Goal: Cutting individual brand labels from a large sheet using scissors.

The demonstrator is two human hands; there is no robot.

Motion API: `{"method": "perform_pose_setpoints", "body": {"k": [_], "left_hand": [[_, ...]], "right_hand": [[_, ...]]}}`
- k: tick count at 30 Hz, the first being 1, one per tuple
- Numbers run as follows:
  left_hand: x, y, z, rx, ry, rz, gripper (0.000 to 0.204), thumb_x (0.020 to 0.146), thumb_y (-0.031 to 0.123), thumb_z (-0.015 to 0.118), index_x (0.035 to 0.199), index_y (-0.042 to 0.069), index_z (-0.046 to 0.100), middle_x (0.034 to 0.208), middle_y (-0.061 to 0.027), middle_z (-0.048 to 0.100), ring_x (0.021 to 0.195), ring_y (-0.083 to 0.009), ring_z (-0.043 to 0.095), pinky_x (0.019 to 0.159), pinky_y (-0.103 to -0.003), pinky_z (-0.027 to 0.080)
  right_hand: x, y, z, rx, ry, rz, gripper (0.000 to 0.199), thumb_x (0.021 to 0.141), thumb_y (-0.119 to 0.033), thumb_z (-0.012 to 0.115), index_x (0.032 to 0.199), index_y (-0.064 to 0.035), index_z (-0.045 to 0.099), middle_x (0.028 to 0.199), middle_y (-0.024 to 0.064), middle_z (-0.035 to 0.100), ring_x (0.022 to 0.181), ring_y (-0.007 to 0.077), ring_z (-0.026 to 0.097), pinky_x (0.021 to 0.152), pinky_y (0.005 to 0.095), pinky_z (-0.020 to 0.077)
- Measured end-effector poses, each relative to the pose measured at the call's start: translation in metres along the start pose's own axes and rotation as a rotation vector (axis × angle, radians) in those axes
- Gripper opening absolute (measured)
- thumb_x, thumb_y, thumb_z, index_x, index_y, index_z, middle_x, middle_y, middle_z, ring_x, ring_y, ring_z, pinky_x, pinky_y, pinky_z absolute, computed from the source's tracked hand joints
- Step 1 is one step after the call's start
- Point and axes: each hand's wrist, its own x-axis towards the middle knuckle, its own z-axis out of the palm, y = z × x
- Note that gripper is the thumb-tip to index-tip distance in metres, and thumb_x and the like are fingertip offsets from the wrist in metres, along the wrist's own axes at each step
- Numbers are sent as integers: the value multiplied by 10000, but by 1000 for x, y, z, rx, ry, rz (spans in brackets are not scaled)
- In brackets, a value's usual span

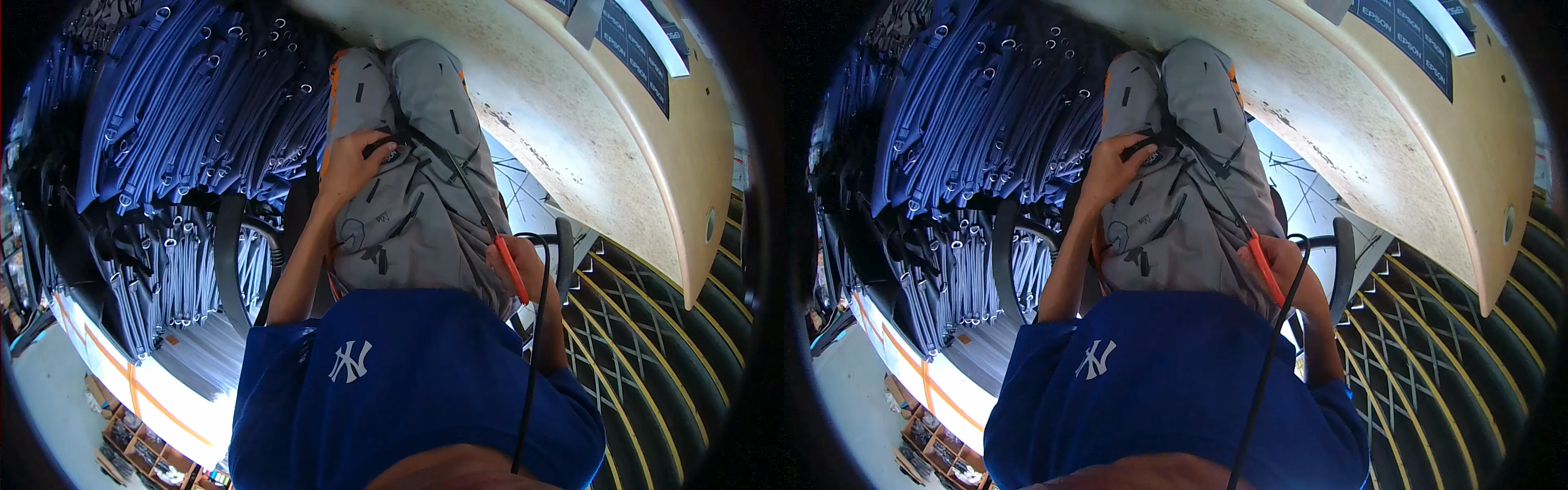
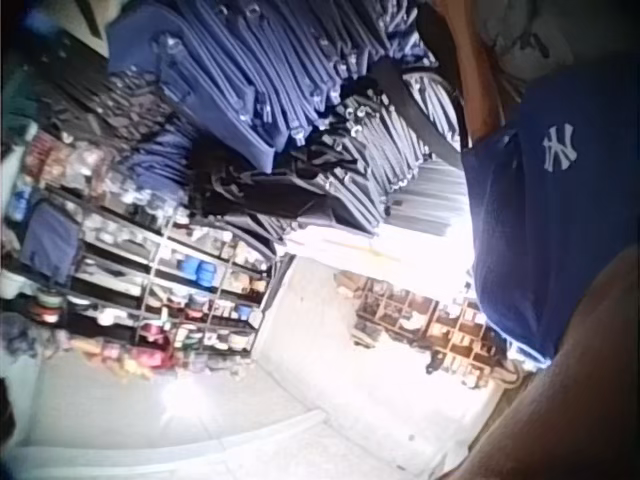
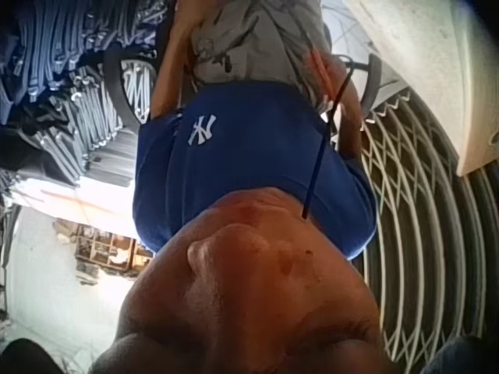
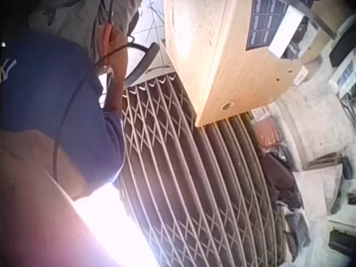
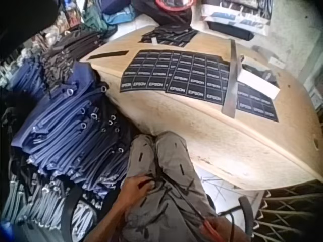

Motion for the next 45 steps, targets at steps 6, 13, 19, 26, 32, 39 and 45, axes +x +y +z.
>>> {"method": "perform_pose_setpoints", "body": {"k": [6,13,19,26,32,39,45], "left_hand": [[15,66,-30,-439,-14,-49,190,820,102,646,918,-60,647,724,-21,628,664,-36,526,560,-180,399],[93,206,-38,-356,-69,585,193,818,128,654,925,-32,649,648,-1,568,571,-26,450,475,-201,363],[194,314,-12,-133,25,952,188,766,86,623,696,-64,533,594,-232,515,514,-275,524,504,-357,387],[281,336,38,243,-41,912,307,769,21,625,1070,85,629,967,-153,652,865,-238,636,724,-315,503],[285,333,37,137,-198,904,387,762,90,664,1141,125,597,1108,-148,601,985,-265,608,792,-335,514],[291,304,-11,80,-81,956,430,815,327,646,1160,80,578,1098,-157,606,1007,-244,597,862,-346,478],[268,235,-93,231,89,859,440,772,313,683,1121,58,593,1060,-166,617,996,-274,593,866,-352,465]], "right_hand": [[-3,-2,2,87,84,19,398,869,-326,575,690,25,523,529,53,409,511,113,380,484,313,342],[-10,-3,15,123,78,-7,359,870,-347,563,769,-2,549,585,116,504,539,180,467,546,337,380],[-20,-9,19,105,70,55,398,871,-406,546,796,-15,557,626,110,540,602,193,512,601,333,393],[-20,7,12,120,86,15,431,876,-438,518,792,-18,566,644,121,559,617,228,543,609,351,402],[-23,11,-1,147,120,41,455,868,-451,526,765,-10,575,623,116,549,577,221,524,568,356,392],[-20,12,-5,114,70,48,371,885,-367,544,760,-19,568,619,51,538,580,115,488,561,289,403],[-19,17,-2,111,91,30,469,812,-490,589,782,-23,562,622,93,535,582,189,507,578,334,393]]}}
